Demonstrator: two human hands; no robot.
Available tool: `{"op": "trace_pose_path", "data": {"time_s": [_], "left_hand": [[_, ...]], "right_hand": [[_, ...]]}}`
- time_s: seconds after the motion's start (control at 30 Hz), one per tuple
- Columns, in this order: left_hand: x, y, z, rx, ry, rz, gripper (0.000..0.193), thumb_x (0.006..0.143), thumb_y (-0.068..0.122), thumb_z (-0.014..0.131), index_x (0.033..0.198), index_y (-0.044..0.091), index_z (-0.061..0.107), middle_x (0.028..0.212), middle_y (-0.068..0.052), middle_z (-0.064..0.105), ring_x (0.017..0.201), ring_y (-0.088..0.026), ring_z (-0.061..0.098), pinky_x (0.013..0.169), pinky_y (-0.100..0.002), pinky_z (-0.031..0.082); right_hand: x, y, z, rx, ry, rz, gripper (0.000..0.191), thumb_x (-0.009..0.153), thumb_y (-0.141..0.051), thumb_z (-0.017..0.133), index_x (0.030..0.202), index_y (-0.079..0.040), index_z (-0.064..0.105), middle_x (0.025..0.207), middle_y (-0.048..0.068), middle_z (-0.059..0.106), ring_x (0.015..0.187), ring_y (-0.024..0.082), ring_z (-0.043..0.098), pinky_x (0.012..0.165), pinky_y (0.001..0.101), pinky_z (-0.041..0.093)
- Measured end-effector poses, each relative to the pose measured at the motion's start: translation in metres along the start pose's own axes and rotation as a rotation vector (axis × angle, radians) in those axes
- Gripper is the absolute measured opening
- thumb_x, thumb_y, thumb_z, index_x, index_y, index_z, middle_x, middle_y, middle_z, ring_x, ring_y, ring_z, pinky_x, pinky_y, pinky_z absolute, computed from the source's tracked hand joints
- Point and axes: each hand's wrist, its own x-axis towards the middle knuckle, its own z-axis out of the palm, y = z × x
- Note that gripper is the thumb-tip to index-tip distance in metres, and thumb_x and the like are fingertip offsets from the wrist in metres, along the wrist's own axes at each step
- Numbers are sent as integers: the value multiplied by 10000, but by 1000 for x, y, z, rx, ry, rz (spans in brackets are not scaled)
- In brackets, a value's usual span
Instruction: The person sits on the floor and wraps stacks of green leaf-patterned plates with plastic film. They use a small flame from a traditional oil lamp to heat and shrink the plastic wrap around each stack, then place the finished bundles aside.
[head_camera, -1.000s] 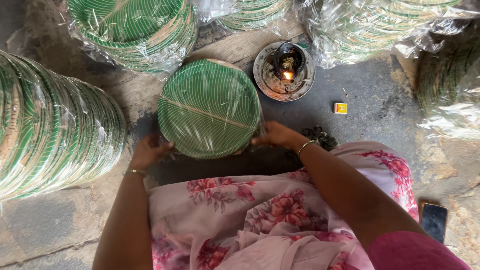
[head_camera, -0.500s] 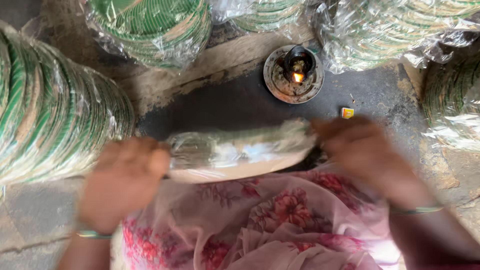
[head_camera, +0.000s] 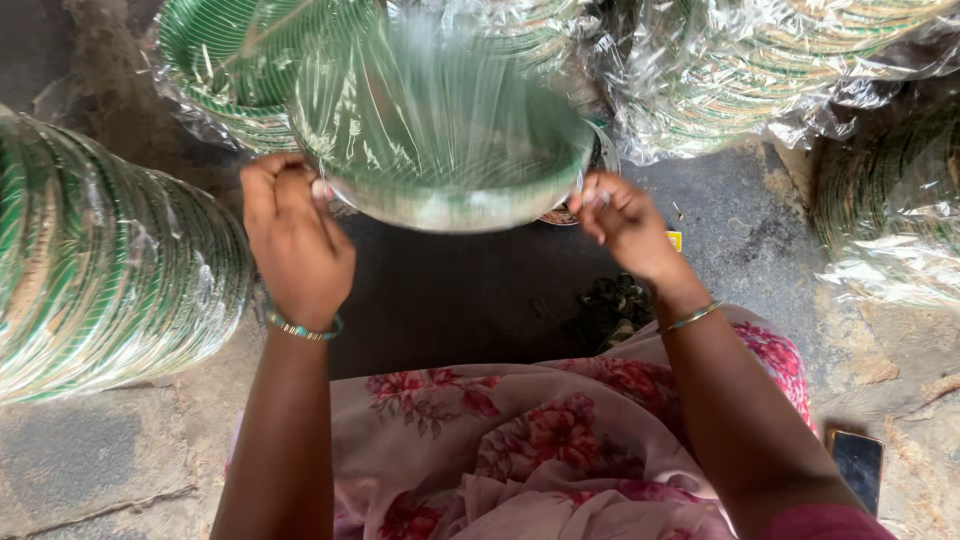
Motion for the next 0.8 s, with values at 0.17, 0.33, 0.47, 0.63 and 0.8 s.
{"op": "trace_pose_path", "data": {"time_s": [0.17,0.33,0.47,0.63,0.8], "left_hand": [[-15,-33,69,36,-243,-357,109,1051,80,540,1012,-7,592,952,-285,640,875,-516,588,753,-577,454],[-71,-57,139,-19,-414,-618,139,1049,134,551,1016,5,592,897,-290,648,864,-511,612,726,-558,475],[-91,-52,165,-111,-359,-532,205,1033,177,613,944,-7,624,876,-255,668,823,-457,635,730,-509,493],[-100,-43,170,-267,-375,-602,241,1010,243,671,954,10,687,846,-177,688,738,-304,652,698,-405,513],[-112,-44,169,-292,-404,-637,235,1014,242,667,960,14,689,839,-145,695,729,-247,652,698,-370,516]], "right_hand": [[20,13,-4,-155,87,-244,106,990,-54,643,1029,-6,728,1033,67,725,872,140,659,804,283,553],[22,71,4,55,225,8,151,1045,-96,769,1003,48,781,1033,85,743,947,158,654,865,336,533],[30,102,-13,475,322,540,187,941,-153,721,1082,-40,767,994,29,767,903,147,697,811,329,580],[41,125,-25,476,474,405,146,879,23,756,980,-32,667,963,64,742,891,178,721,804,314,593],[46,132,-23,457,562,396,295,845,112,724,980,-65,530,929,147,750,857,213,755,740,284,628]]}}
